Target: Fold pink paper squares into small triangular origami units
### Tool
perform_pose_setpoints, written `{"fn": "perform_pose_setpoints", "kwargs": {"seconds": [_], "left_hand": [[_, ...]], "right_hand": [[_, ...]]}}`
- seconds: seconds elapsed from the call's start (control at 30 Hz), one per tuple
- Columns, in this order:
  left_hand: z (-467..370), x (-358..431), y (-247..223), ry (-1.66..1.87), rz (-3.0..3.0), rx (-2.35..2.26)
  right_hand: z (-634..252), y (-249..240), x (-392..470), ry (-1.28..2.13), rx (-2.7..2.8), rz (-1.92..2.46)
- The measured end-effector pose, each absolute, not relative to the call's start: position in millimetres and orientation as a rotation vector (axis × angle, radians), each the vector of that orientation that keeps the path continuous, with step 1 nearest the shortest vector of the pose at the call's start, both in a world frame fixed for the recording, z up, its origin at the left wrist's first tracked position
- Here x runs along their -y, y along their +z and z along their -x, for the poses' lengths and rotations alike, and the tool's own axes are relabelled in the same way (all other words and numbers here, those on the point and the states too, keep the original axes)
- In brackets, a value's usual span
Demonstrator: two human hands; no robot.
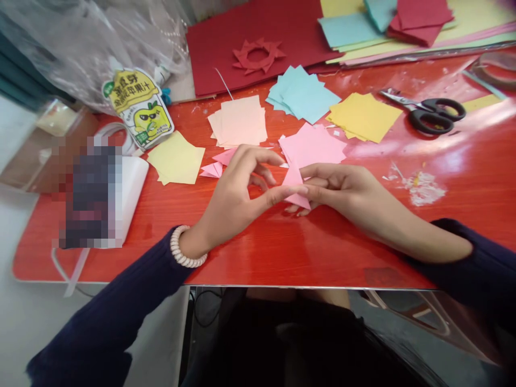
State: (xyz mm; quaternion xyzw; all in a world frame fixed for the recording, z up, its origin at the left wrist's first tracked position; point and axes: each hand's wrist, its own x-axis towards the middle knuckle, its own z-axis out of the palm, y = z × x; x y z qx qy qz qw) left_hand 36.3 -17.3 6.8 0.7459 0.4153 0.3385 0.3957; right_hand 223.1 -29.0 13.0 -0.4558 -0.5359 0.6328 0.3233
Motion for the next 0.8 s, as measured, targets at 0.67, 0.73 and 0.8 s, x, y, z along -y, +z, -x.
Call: {"fn": "perform_pose_setpoints", "kwargs": {"seconds": [0.67,0.73,0.8], "left_hand": [[-32.3,17.6,9.2,0.757,-2.042,-1.006],[-31.3,16.4,10.5,0.737,-2.037,-0.963],[-30.1,15.0,11.0,0.723,-2.026,-0.930]], "right_hand": [[-222.6,9.2,33.8,1.489,1.490,1.195],[-223.7,8.7,34.0,1.498,1.531,1.197],[-225.1,8.3,34.6,1.477,1.588,1.176]]}}
